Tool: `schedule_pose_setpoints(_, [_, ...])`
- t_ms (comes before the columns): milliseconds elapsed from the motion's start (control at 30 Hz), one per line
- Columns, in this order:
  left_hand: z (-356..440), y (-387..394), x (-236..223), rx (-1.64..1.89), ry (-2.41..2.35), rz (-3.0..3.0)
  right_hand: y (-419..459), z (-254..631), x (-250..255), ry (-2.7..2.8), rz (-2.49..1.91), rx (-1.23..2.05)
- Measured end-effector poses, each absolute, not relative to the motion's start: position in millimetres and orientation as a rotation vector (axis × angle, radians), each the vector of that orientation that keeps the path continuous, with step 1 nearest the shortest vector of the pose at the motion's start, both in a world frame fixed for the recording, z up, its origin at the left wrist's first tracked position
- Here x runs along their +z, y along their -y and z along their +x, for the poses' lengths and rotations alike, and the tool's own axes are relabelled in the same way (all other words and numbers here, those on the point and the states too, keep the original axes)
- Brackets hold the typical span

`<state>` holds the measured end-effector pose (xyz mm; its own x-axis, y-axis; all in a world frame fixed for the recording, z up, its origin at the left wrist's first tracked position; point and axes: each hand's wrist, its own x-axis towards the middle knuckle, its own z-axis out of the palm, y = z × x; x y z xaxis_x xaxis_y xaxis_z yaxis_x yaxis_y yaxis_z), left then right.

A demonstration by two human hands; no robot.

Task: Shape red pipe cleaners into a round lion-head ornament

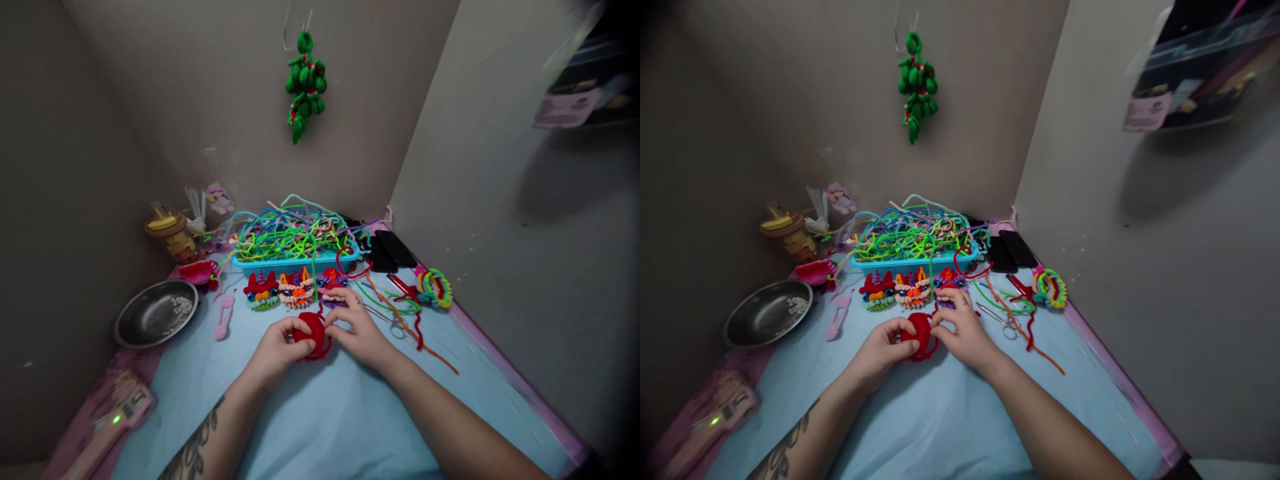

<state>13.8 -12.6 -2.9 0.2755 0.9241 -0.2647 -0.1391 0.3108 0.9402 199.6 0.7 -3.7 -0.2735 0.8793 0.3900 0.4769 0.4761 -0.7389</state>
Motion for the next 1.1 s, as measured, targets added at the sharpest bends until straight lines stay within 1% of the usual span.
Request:
schedule_pose_setpoints(133, [14, 13, -2, 0.896, -0.999, 0.98, -3, 200, -6, 1.776, -1.152, 0.954])
schedule_pose_setpoints(333, [14, 14, 0, 0.886, -0.973, 0.995, -4, 197, -11, 1.661, -1.103, 1.228])
schedule_pose_setpoints(467, [14, 13, 6, 0.991, -1.008, 1.002, -3, 193, -15, 1.52, -1.093, 1.215])
schedule_pose_setpoints(567, [13, 11, 6, 1.229, -1.215, 1.068, -4, 189, -19, 1.37, -1.116, 1.151])
schedule_pose_setpoints(633, [13, 11, 3, 1.313, -1.331, 1.167, -6, 187, -23, 1.261, -1.131, 1.116])
schedule_pose_setpoints(767, [17, 13, -6, 1.185, -1.283, 1.306, -7, 183, -29, 1.135, -1.113, 1.146])
schedule_pose_setpoints(933, [21, 16, -5, 1.08, -1.234, 1.269, -3, 178, -27, 1.158, -1.116, 1.215])
schedule_pose_setpoints(1100, [21, 15, 1, 1.097, -1.255, 1.203, 1, 173, -24, 1.174, -1.111, 1.249])
